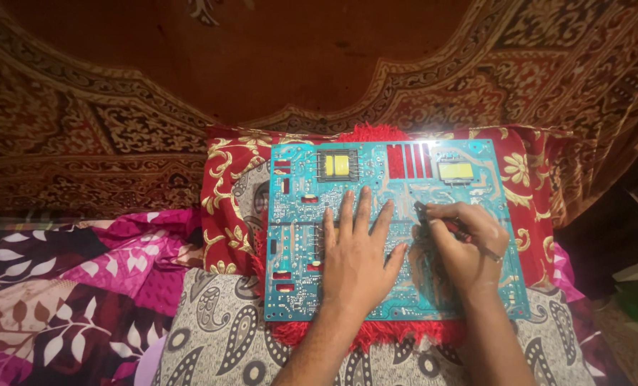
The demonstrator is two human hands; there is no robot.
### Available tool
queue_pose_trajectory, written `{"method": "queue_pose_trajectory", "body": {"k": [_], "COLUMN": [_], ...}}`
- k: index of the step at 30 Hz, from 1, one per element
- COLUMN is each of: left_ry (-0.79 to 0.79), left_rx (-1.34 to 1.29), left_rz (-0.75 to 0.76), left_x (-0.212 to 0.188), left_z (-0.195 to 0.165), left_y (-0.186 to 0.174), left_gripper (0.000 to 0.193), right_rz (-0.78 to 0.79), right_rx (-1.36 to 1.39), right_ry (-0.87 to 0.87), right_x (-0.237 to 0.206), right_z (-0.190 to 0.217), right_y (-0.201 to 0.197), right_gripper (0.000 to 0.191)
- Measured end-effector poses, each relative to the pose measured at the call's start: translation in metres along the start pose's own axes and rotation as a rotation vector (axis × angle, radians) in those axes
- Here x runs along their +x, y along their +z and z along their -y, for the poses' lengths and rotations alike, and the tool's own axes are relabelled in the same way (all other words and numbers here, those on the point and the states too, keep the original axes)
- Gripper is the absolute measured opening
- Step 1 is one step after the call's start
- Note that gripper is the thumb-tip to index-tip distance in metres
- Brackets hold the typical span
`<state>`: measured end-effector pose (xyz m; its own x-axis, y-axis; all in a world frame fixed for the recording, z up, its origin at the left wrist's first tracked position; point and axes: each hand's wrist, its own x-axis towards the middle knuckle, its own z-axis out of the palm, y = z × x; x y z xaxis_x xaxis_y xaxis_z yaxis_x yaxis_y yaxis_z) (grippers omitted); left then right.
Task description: The person sits on a bed with a large green circuit board resting on their lap. They hold the board steady with one hand while using a pen-like handheld tool with the other hand, working over the board's surface components throughout the clip.
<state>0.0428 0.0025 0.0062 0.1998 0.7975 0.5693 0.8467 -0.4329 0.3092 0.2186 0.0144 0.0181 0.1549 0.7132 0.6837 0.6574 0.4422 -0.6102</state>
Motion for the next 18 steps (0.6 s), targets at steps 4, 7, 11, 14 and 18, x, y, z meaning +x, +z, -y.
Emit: {"method": "queue_pose_trajectory", "body": {"k": [4, 7, 11, 14, 18], "left_ry": [0.000, -0.005, 0.001, -0.002, -0.003], "left_rx": [0.003, -0.006, 0.007, 0.012, 0.024], "left_rz": [-0.001, 0.008, 0.009, 0.015, 0.015], "left_x": [-0.0005, 0.0000, 0.0000, -0.0005, -0.0002], "left_z": [-0.0001, 0.0003, -0.0002, -0.0009, 0.0000], "left_y": [-0.0002, -0.0001, -0.0011, -0.0010, 0.0004], "left_gripper": [0.068, 0.068, 0.068, 0.068, 0.068], "right_rz": [-0.026, -0.006, 0.011, 0.002, -0.011], "right_rx": [-0.047, -0.005, 0.007, -0.009, 0.001], "right_ry": [-0.039, -0.004, -0.028, -0.010, -0.011], "right_x": [-0.0012, -0.0004, 0.0011, -0.0002, -0.0018], "right_z": [-0.0004, -0.0007, -0.0002, 0.0011, 0.0033], "right_y": [0.0000, 0.0006, 0.0009, -0.0002, 0.0001], "right_gripper": [0.006, 0.008, 0.010, 0.010, 0.009]}}
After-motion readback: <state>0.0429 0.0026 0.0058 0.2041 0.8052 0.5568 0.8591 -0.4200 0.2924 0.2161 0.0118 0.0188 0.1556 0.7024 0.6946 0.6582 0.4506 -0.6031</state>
